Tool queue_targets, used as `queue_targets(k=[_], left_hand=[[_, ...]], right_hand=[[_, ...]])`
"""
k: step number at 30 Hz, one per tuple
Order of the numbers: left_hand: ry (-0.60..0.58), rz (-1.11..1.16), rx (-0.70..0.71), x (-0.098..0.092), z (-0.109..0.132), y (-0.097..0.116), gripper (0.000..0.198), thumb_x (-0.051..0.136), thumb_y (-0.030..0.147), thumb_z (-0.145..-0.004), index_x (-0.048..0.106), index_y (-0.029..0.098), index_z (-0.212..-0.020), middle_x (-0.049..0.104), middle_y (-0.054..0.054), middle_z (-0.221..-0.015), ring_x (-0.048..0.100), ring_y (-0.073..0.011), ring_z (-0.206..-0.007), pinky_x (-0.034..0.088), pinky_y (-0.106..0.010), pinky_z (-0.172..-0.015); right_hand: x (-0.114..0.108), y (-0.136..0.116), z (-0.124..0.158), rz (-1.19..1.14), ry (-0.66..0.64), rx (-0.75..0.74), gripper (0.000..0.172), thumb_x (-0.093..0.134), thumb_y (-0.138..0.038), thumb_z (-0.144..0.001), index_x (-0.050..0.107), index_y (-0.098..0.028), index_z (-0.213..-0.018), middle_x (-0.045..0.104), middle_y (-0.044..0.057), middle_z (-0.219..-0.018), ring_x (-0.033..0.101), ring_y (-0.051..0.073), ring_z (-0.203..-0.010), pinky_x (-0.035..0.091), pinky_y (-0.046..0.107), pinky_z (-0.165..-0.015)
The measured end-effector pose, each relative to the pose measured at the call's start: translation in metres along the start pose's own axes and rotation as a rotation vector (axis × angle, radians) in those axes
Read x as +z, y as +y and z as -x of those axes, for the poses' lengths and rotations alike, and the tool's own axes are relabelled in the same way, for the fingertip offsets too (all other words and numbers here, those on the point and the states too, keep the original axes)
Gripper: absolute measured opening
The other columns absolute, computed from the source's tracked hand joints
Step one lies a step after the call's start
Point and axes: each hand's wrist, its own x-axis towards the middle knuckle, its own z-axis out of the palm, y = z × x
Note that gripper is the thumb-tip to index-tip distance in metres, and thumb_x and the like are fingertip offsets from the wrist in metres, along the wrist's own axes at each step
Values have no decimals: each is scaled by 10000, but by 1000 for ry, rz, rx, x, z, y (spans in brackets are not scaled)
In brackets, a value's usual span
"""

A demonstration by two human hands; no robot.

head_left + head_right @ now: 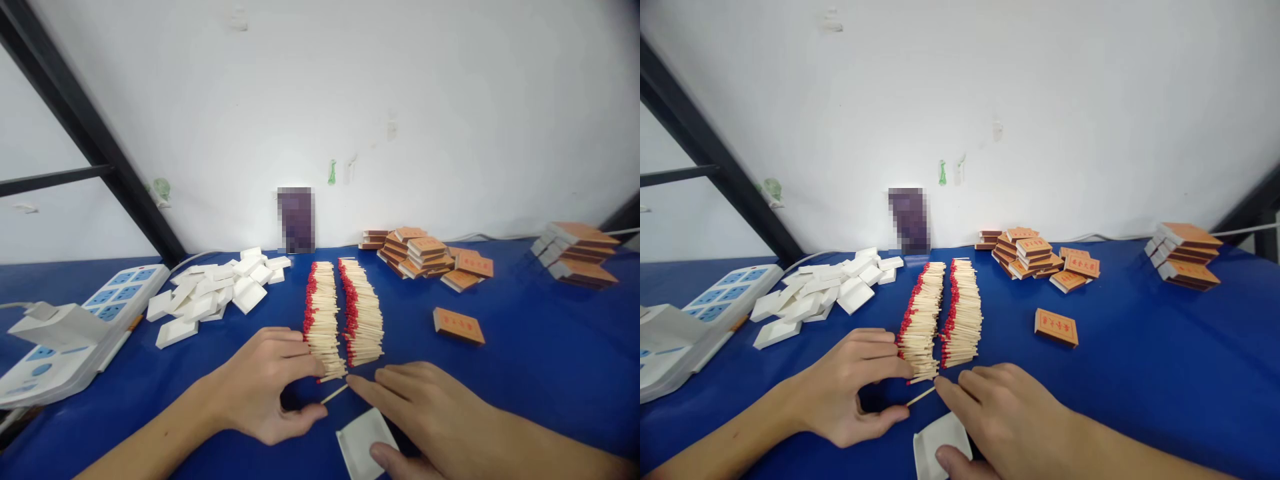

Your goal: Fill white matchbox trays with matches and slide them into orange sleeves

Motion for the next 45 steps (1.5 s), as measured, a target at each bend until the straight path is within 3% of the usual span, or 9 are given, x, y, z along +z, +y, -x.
queue_targets(k=[4,8,19,34,41,45], left_hand=[[-5,1,-13,3,-1,2,166,674,239,-827,653,179,-980,704,-18,-789,660,-179,-694,455,-326,-643],[-61,-43,19,5,-4,5,42,605,175,-886,646,185,-885,654,-2,-707,598,-150,-621,401,-306,-570],[-54,-134,18,-1,-3,3,151,538,149,-941,671,195,-887,594,9,-639,532,-140,-565,378,-309,-554],[-110,33,-49,1,-4,-1,142,572,168,-960,667,180,-856,651,1,-711,573,-142,-652,415,-291,-639],[-82,-120,31,0,-5,3,143,563,180,-976,697,174,-925,681,-12,-724,586,-163,-660,455,-303,-649],[-98,-81,17,-1,-5,2,169,546,196,-991,699,174,-921,678,-10,-720,602,-144,-646,442,-283,-611]], right_hand=[[-1,-2,-3,-36,-4,28,427,544,-368,-928,612,-101,-1254,717,101,-875,691,243,-732,524,343,-679],[-1,-2,-5,-49,-48,64,384,542,-354,-932,621,-111,-1219,718,98,-876,690,234,-749,518,328,-693],[1,3,-6,-78,-23,64,314,490,-350,-956,631,-140,-1142,698,64,-810,667,215,-682,469,316,-627],[-8,10,-6,-66,-82,14,352,428,-333,-1003,627,-137,-1216,698,59,-834,641,182,-689,415,299,-647],[-7,9,-7,-54,-118,21,368,408,-316,-1012,617,-134,-1255,671,50,-809,613,179,-674,386,302,-642],[-5,10,-4,-72,-100,16,348,399,-324,-1023,641,-137,-1190,688,71,-858,631,187,-727,395,301,-675]])
